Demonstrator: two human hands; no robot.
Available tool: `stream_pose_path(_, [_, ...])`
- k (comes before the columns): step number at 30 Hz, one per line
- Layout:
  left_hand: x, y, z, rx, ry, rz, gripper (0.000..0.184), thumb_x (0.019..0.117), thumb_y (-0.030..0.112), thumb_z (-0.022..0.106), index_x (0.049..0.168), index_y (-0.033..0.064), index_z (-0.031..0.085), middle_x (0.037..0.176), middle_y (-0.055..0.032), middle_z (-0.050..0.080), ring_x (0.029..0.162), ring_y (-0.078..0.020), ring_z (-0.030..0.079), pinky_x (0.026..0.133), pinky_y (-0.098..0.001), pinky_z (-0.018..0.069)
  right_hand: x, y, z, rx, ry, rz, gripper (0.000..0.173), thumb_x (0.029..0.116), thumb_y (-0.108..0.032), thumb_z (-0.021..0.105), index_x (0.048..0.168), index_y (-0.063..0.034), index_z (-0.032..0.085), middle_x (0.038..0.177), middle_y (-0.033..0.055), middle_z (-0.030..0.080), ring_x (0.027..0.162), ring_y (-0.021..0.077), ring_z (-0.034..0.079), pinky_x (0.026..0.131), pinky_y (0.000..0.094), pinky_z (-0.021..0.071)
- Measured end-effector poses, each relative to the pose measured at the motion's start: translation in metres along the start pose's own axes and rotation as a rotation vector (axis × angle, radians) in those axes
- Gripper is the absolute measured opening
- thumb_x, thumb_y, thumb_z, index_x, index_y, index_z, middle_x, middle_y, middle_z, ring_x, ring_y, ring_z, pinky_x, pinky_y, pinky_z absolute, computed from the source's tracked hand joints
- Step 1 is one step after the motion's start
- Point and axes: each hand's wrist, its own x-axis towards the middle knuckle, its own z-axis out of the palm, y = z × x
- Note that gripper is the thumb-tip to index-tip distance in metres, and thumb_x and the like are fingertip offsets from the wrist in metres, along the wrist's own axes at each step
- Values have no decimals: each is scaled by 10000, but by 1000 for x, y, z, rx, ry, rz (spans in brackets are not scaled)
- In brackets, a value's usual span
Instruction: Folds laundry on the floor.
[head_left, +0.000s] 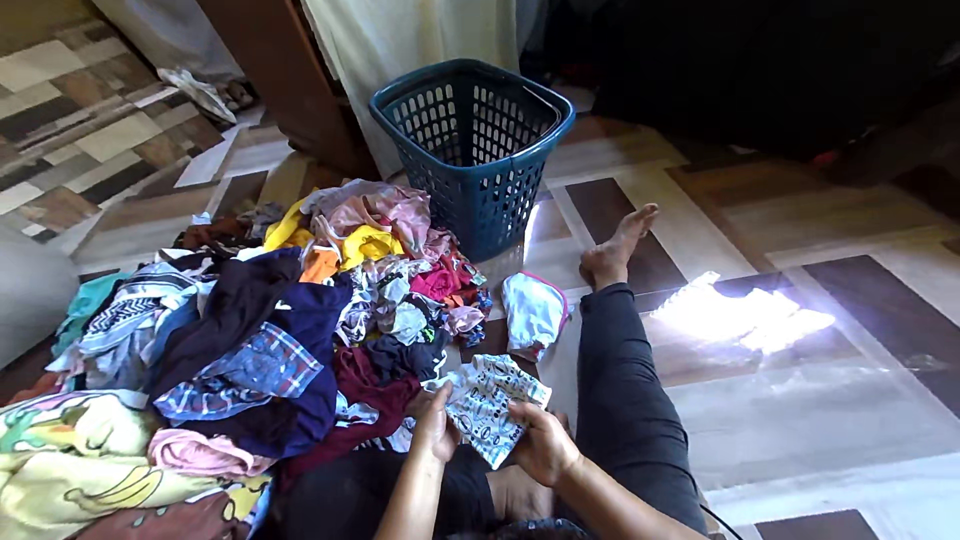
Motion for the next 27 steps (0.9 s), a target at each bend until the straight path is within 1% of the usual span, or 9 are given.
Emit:
stream_pose_path(4, [0,16,15,11,-79,141,303,1104,223,412,1308,26,515,1026,-113,695,900,-169,703,789,-358,606,4,13,-20,52,-99,-57,281,988,-42,391,1223,-9,540,1031,128,727,962,219,721,877,416,598])
stream_pose_path(6, [13,15,18,156,-86,174,318,1089,199,465,1347,18,504,1048,-127,698,904,-170,707,791,-354,609,8,27,-43,-38,-88,-10,280,1005,-52,416,1260,21,507,1057,137,709,967,228,709,885,427,592])
stream_pose_path(10, [73,-24,-10,691,-73,283,691,1003,170,651,1547,-30,275,1450,-303,474,1305,-378,521,1068,-508,458,12,46,-86,-451,99,295,363,1075,-124,457,1404,29,446,1159,158,649,933,220,676,812,390,563])
stream_pose_path(13, [73,-44,-19,1174,52,464,873,926,253,724,1575,-64,234,1549,-350,349,1448,-471,363,1185,-577,316,20,30,-89,-829,99,97,309,1040,-88,511,1308,60,552,1168,191,660,970,246,677,857,411,560])
stream_pose_path(16, [37,-53,-3,1499,13,498,883,890,411,744,1590,59,335,1656,-310,143,1512,-553,130,1148,-754,179,47,-16,-72,-1336,95,-273,393,1007,-82,539,1377,49,555,1382,273,562,1254,372,589,1072,498,475])
stream_pose_path(19, [11,-68,11,1681,-246,313,885,912,524,686,1637,265,252,1706,-192,-73,1525,-539,-96,1110,-821,29,95,-52,-52,-1634,114,-481,491,985,-74,570,1472,-33,518,1555,269,409,1406,444,445,1139,562,398])
stream_pose_path(21, [16,-79,9,1758,-389,202,873,935,583,633,1645,324,196,1715,-137,-91,1529,-526,-100,1090,-841,49,124,-65,-48,-1790,114,-371,541,1023,-135,542,1555,-142,444,1658,214,268,1499,486,268,1143,685,296])
stream_pose_path(23, [28,-85,3,1842,-466,170,809,974,602,556,1645,351,179,1719,-106,-93,1520,-538,-125,1073,-857,17,144,-73,-57,-1875,139,-217,514,1053,-193,519,1561,-185,445,1678,191,239,1534,507,146,1123,775,224])
stream_pose_path(27, [53,-86,1,1920,-524,287,653,1036,509,485,1626,405,226,1726,-76,-51,1520,-534,-130,1080,-840,-33,159,-91,-101,-1878,320,-176,473,1052,-269,545,1519,-205,506,1673,154,278,1558,438,145,1127,768,227])
